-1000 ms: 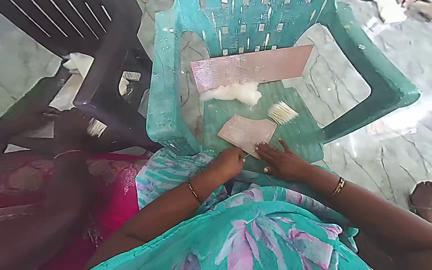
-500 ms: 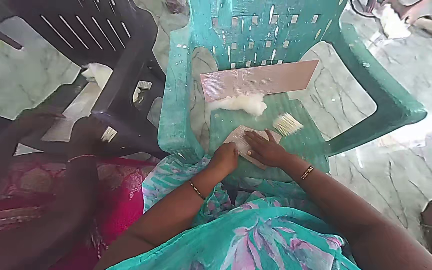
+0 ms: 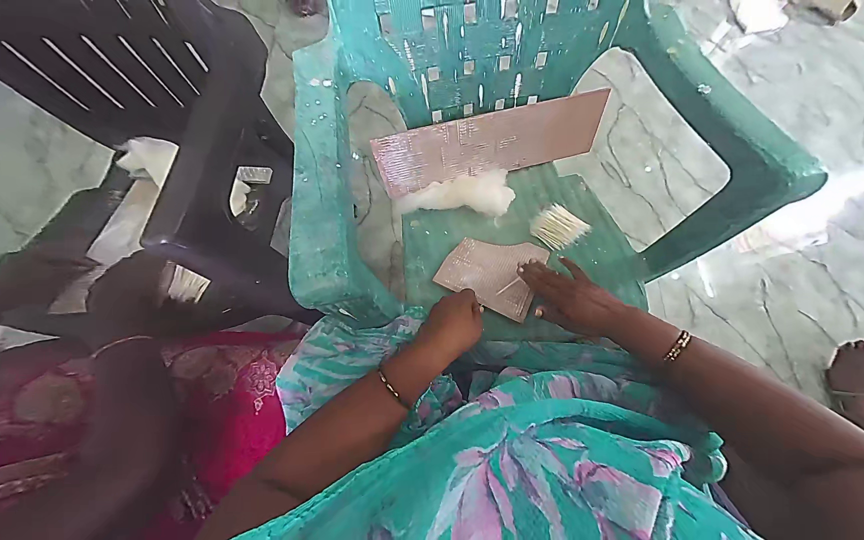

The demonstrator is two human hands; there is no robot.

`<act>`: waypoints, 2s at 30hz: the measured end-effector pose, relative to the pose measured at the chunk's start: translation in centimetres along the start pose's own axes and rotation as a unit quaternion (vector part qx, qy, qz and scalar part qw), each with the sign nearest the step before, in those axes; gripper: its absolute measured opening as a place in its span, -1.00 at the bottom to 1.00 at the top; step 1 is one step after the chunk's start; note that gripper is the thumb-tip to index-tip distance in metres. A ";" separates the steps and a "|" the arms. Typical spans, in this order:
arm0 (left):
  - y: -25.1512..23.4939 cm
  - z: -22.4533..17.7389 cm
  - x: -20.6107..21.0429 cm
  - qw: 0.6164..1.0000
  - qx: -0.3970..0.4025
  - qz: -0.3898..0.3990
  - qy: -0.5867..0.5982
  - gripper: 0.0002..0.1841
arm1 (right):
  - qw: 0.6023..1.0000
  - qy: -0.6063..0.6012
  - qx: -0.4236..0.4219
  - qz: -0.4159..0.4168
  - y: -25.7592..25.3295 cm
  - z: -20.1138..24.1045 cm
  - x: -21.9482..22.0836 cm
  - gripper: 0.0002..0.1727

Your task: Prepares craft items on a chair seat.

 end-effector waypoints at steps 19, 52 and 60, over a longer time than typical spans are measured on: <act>0.4 -0.8 1.3 0.998 0.029 0.045 -0.015 -0.68 | 0.990 -0.003 0.045 0.130 3.7 2.6 2.1 -0.16; 0.3 -0.2 -2.3 0.999 0.040 -0.002 0.032 -0.72 | 0.892 -0.109 0.342 -0.275 -2.9 -10.1 -8.3 -0.71; 0.3 0.3 -0.8 0.996 0.053 0.070 -0.001 -0.66 | 0.884 -0.114 0.386 -0.239 -0.3 -11.2 -8.2 -0.67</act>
Point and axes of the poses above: each hand's wrist, its own y-axis away from the middle knuckle, its own x-axis out of the palm, z = x × y, the point moved 9 cm from there along -y, towards the middle knuckle, and after that the axes turned 12 degrees about x, right-handed, at the moved point
